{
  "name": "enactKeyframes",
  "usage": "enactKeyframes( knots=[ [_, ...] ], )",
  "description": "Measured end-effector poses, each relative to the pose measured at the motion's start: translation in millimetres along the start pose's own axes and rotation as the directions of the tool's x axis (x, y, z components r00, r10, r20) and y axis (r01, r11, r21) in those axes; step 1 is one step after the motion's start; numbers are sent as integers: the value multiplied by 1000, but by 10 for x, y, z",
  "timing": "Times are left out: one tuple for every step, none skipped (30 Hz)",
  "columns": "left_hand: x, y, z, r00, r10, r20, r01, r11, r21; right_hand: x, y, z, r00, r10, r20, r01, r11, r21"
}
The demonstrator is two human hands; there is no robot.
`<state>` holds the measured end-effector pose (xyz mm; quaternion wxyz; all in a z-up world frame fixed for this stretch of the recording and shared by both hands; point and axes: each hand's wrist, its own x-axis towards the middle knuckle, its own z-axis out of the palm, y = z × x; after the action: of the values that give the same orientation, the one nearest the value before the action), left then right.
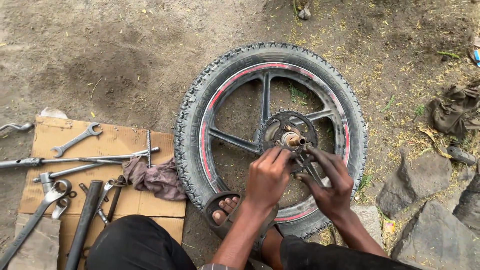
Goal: The person sits on the ground working on a motorcycle wheel with its sprocket. They hammer a punch against the hub to seat or free components, then use a socket wrench with a long breaker bar to turn the hub nuts, steadying the wheel with the other hand.
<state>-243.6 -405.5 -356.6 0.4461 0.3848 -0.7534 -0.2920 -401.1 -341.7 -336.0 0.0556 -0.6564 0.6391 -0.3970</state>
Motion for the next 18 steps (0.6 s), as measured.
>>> enactKeyframes(
  knots=[
    [-1,-20,24,1000,-16,-6,16,1000,-3,109,-23,13,997,-74,6,74,997,-10],
    [-5,-36,30,1000,-24,-12,24,1000,3,135,-6,41,997,-79,15,79,997,-1],
    [-14,-53,33,997,-52,-49,52,999,-17,155,8,72,994,-108,31,109,994,-21],
    [-25,-72,34,993,-81,-86,78,996,-38,175,20,106,989,-138,47,140,989,-40],
    [-13,-76,-42,991,-91,-97,88,996,-30,164,94,140,988,-146,57,148,989,-28],
    [-4,-81,-118,979,-181,-88,171,979,-108,153,167,177,989,-143,23,143,989,-19],
    [-12,-77,-196,959,-273,-72,256,949,-185,127,236,213,991,-136,-7,136,991,-8],
    [-33,-149,-331,954,-288,-83,270,946,-178,120,261,222,990,-140,7,140,990,5],
    [-54,-224,-473,917,-355,-181,318,926,-205,118,287,241,995,-88,-36,89,996,29],
    [-81,-293,-617,865,-418,-276,361,902,-237,115,310,260,996,-34,-77,38,998,54],
    [-114,-377,-764,856,-430,-288,374,899,-230,106,316,258,997,-37,-61,42,997,67],
    [-156,-454,-917,794,-503,-340,432,862,-266,95,316,256,997,-26,-77,31,997,66],
    [-197,-537,-1089,723,-568,-393,481,822,-304,103,314,279,995,-20,-93,26,997,70],
    [-214,-562,-1211,709,-573,-412,490,820,-296,70,363,251,997,-28,-77,35,995,89],
    [-260,-579,-1370,668,-586,-458,523,808,-271,36,398,259,996,-32,-81,37,997,62],
    [-312,-589,-1538,625,-595,-505,555,794,-248,6,426,270,996,-38,-85,41,999,36],
    [-384,-636,-1627,605,-590,-535,566,791,-232,-42,527,256,996,-50,-68,55,996,71],
    [-459,-678,-1720,552,-601,-578,552,783,-287,-82,634,247,996,-60,-65,64,996,66]
  ],
)
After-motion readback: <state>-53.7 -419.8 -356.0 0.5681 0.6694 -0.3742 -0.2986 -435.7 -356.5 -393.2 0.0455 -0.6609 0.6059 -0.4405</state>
